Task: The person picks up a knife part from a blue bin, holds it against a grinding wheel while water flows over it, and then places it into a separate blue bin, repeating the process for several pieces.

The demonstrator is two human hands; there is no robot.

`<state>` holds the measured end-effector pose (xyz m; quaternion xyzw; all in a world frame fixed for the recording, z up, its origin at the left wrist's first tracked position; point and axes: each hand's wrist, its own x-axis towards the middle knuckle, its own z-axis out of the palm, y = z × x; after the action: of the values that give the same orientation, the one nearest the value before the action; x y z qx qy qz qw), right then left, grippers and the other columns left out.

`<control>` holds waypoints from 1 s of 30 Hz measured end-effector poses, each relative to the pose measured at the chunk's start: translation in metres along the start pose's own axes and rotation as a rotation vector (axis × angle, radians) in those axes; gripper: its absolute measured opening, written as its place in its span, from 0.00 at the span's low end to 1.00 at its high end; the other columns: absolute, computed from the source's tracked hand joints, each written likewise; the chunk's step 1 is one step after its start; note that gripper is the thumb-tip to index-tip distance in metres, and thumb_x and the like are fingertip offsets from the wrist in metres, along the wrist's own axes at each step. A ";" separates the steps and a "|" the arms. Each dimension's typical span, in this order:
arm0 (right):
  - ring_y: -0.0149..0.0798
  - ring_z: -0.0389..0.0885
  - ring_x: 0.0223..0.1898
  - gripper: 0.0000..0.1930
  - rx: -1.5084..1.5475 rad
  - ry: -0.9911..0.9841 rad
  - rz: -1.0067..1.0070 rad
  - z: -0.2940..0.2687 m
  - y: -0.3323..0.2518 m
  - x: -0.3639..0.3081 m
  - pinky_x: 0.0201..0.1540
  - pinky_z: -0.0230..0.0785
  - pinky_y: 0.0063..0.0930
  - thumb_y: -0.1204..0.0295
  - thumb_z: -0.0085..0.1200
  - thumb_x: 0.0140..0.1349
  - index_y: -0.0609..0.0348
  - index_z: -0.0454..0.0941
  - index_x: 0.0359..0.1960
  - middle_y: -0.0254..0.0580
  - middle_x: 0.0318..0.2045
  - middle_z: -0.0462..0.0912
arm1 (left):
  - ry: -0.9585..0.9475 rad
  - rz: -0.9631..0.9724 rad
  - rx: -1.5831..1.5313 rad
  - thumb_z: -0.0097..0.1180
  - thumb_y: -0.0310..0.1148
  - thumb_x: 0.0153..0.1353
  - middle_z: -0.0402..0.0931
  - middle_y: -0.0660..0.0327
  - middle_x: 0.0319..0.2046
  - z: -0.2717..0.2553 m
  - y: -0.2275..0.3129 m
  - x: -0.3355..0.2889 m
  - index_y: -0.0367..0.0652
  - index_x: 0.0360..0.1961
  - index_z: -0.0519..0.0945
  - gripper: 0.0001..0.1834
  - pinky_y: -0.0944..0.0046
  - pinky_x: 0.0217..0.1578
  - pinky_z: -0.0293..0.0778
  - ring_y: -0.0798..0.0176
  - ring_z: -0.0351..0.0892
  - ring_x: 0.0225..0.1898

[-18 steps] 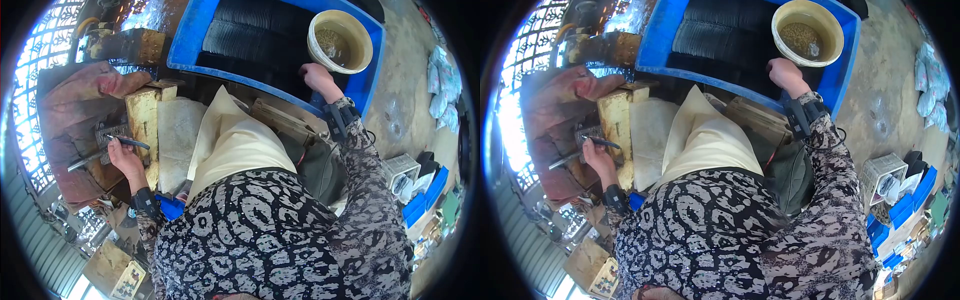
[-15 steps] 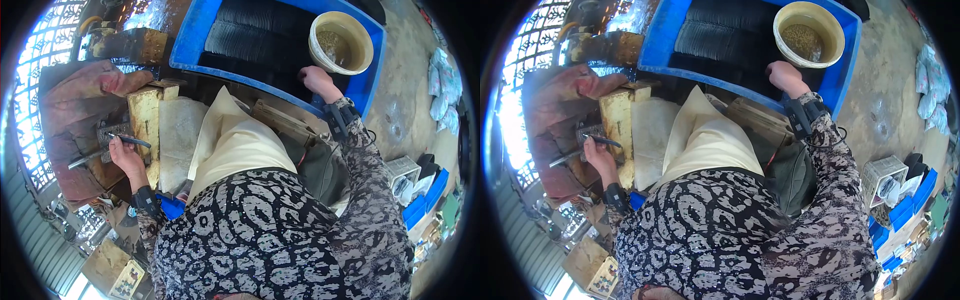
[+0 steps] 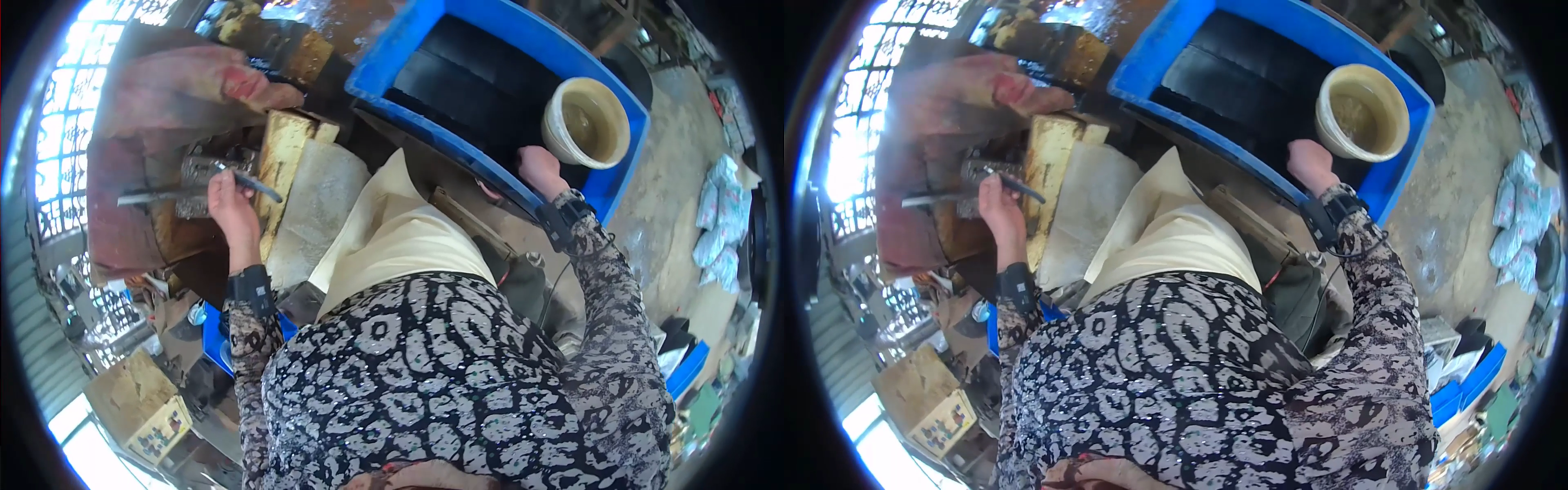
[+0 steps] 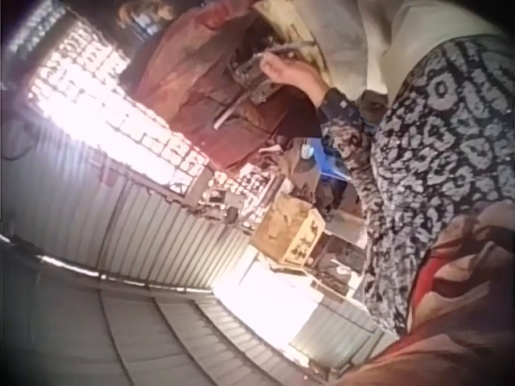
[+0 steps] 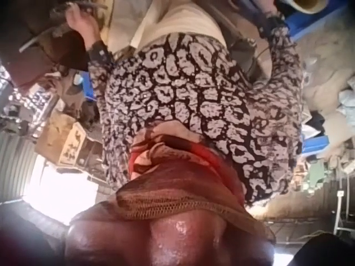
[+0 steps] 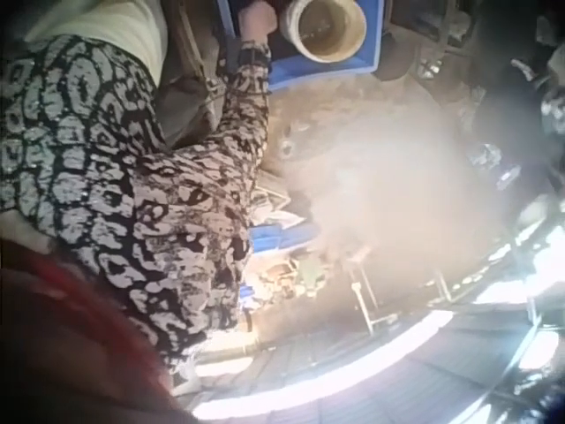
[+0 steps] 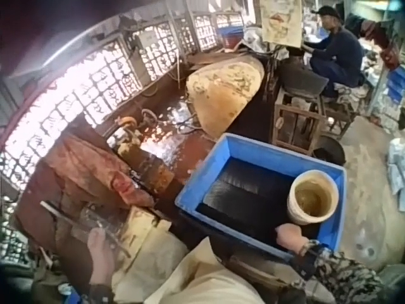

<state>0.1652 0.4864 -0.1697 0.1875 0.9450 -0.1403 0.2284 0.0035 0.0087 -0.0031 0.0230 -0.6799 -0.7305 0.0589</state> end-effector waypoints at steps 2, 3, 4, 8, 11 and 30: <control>0.54 0.81 0.41 0.13 -0.029 -0.005 -0.006 -0.003 -0.001 0.003 0.41 0.73 0.45 0.71 0.52 0.53 0.51 0.83 0.39 0.51 0.37 0.82 | -0.040 -0.008 -0.040 0.48 0.32 0.68 0.73 0.60 0.29 -0.018 -0.009 0.005 0.41 0.34 0.71 0.06 0.69 0.29 0.65 0.67 0.72 0.30; 0.55 0.80 0.42 0.13 -0.005 -0.035 -0.014 -0.005 -0.003 0.003 0.41 0.73 0.46 0.71 0.52 0.53 0.51 0.83 0.40 0.52 0.37 0.82 | -0.028 -0.004 -0.043 0.48 0.32 0.68 0.73 0.60 0.29 -0.019 -0.008 0.004 0.41 0.34 0.71 0.06 0.69 0.29 0.65 0.67 0.72 0.30; 0.55 0.80 0.42 0.13 0.019 -0.067 -0.021 -0.006 -0.004 0.002 0.41 0.73 0.46 0.71 0.51 0.53 0.52 0.83 0.40 0.52 0.38 0.82 | -0.020 -0.004 -0.058 0.49 0.31 0.68 0.73 0.60 0.29 -0.020 -0.007 0.003 0.42 0.34 0.71 0.06 0.69 0.29 0.65 0.67 0.71 0.29; 0.56 0.80 0.43 0.13 -0.006 -0.057 -0.015 -0.007 -0.010 0.007 0.44 0.72 0.46 0.71 0.50 0.54 0.56 0.82 0.40 0.55 0.39 0.82 | 0.004 0.000 -0.080 0.50 0.31 0.67 0.74 0.62 0.29 -0.011 0.001 -0.005 0.42 0.35 0.73 0.05 0.70 0.28 0.66 0.69 0.71 0.29; 0.58 0.80 0.45 0.15 0.036 -0.030 -0.029 -0.017 -0.008 0.000 0.45 0.72 0.49 0.67 0.51 0.57 0.58 0.81 0.43 0.57 0.39 0.82 | 0.090 -0.053 -0.076 0.52 0.31 0.66 0.75 0.64 0.29 -0.007 0.007 -0.006 0.43 0.36 0.76 0.04 0.70 0.28 0.70 0.70 0.74 0.30; 0.48 0.78 0.30 0.07 0.803 0.450 -0.985 -0.147 -0.239 -0.111 0.32 0.70 0.32 0.74 0.58 0.56 0.64 0.79 0.34 0.46 0.28 0.77 | -0.441 0.085 0.095 0.54 0.22 0.62 0.78 0.59 0.47 0.077 0.059 -0.049 0.37 0.42 0.80 0.08 0.67 0.52 0.68 0.68 0.75 0.48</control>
<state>0.1012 0.2933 0.0524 -0.1705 0.8193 -0.5260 -0.1519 0.0467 0.0864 0.0596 -0.1633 -0.7103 -0.6820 -0.0614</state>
